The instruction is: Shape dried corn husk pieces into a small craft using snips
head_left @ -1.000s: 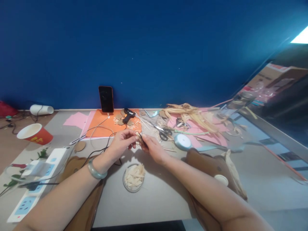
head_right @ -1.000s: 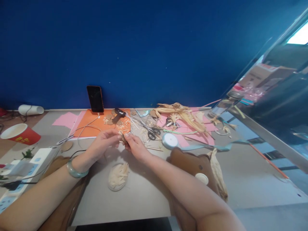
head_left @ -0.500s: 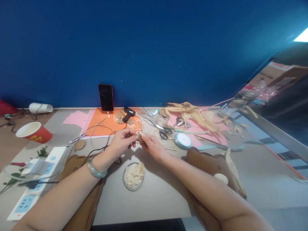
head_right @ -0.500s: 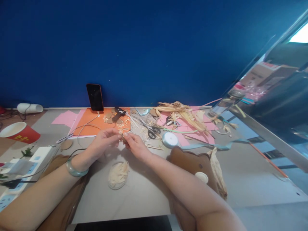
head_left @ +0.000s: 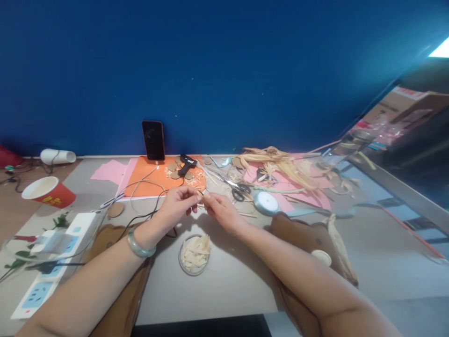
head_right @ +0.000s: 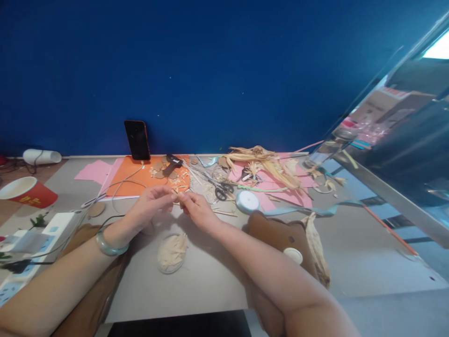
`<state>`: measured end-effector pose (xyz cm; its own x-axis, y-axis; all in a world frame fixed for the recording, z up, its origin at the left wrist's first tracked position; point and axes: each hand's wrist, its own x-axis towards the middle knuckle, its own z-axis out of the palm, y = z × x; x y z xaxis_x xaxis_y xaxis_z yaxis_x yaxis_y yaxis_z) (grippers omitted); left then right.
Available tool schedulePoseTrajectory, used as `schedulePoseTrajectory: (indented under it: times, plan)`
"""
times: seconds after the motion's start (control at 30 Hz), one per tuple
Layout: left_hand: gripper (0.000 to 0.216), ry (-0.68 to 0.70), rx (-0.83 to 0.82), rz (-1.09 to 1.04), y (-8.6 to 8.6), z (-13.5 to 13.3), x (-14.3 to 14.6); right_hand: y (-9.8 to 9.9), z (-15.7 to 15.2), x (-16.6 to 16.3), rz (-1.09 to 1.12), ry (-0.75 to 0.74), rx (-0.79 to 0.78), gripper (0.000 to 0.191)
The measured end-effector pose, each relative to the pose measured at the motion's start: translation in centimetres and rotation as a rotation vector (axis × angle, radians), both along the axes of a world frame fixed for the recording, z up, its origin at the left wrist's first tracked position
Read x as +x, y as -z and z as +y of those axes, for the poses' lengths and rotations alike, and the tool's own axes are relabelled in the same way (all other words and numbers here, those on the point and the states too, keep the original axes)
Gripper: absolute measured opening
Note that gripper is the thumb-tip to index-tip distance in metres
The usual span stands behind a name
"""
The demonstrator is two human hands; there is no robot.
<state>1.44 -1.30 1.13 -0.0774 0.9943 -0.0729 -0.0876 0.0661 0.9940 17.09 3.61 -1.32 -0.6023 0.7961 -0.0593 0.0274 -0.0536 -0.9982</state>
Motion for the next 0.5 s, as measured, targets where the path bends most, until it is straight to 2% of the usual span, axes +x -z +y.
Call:
schedulePoseTrajectory:
  times: [0.17, 0.5]
  plan:
    - [0.025, 0.011, 0.007, 0.016, 0.02, 0.07, -0.08, -0.26, -0.24, -0.21, 0.027, 0.020, -0.073, 0.051]
    - [0.024, 0.001, -0.007, 0.070, -0.13, 0.03, 0.05, -0.44, -0.31, -0.05, 0.014, 0.000, -0.014, 0.050]
